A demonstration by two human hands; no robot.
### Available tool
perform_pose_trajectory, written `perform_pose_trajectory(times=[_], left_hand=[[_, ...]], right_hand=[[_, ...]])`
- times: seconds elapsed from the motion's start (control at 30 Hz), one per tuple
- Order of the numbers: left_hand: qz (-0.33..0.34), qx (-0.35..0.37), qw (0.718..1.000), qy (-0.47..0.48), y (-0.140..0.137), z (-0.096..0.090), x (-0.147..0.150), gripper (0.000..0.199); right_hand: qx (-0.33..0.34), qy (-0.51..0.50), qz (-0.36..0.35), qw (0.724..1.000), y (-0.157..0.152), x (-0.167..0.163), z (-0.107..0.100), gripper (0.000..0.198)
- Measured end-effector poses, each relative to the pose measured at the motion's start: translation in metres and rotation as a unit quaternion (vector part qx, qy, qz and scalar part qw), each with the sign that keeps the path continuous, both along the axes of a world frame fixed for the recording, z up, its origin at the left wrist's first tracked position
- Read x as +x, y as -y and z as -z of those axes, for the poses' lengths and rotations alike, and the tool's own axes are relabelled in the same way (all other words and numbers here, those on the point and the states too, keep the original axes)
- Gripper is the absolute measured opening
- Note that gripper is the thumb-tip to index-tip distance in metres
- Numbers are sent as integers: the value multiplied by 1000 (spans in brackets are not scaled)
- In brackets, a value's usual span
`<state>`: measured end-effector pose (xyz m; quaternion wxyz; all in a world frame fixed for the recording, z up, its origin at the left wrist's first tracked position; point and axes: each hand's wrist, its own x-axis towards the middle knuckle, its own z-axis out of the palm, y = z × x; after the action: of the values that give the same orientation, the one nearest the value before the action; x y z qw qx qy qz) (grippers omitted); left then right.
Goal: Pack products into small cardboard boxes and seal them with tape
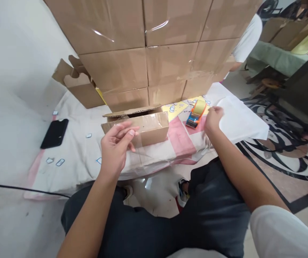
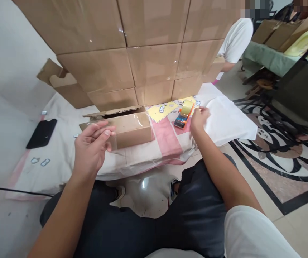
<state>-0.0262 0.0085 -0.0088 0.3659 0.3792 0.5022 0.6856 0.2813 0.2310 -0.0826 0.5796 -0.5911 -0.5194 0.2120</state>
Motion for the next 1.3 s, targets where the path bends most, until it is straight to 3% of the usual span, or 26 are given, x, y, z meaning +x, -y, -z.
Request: perform_pose_trajectory(times=[0.07, 0.13, 0.23, 0.27, 0.3, 0.43, 0.53, 0.6, 0.7, 0.73, 0.83, 0.93, 1.07, 1.2, 1.3], left_hand=[[-2, 0, 1000, 14, 5, -3, -1, 27], [-8, 3, 1000, 20, 10, -5, -2, 27], [-14, 12, 999, 27, 14, -6, -2, 27], [-14, 15, 999, 30, 15, -6, -2, 26], [-15, 18, 999, 32, 15, -6, -1, 26], [-28, 33, 999, 26, 16, -8, 0, 25], [-49, 50, 998, 11, 12, -12, -8, 25], [-46, 51, 998, 10, 8, -14, -14, 26], [-26, 46, 998, 26, 3, -15, -20, 29], [-19, 46, 998, 31, 3, -15, -20, 29], [4, 48, 998, 38, 2, -15, -18, 30], [15, 56, 998, 27, 3, -15, -16, 28], [-2, 69, 997, -46, 3, -13, -18, 28], [-7, 79, 988, -133, -6, -17, -28, 27], [1, 101, 981, -165, -22, -27, -39, 28]], right_hand=[[110, -36, 22, 993, 30, -23, -10, 3], [164, -29, -150, 975, 77, -55, -17, 8], [185, 34, -406, 894, 159, -100, -17, 23], [152, 66, -474, 865, 182, -111, -14, 38], [96, 89, -502, 855, 201, -121, -9, 44], [-144, 40, -544, 826, 239, -138, 19, 16], [-238, -45, -576, 781, 247, -139, 35, 13], [-232, -76, -560, 792, 250, -139, 37, 26], [-193, -83, -509, 835, 244, -139, 29, 42], [-184, -82, -512, 835, 239, -140, 25, 44], [-166, -65, -573, 800, 220, -143, 13, 44], [-164, -19, -599, 784, 208, -144, 8, 23], [-175, 15, -590, 788, 213, -142, 12, 18], [-173, 13, -543, 822, 228, -141, 21, 13], [-177, 9, -529, 830, 230, -141, 23, 20]])
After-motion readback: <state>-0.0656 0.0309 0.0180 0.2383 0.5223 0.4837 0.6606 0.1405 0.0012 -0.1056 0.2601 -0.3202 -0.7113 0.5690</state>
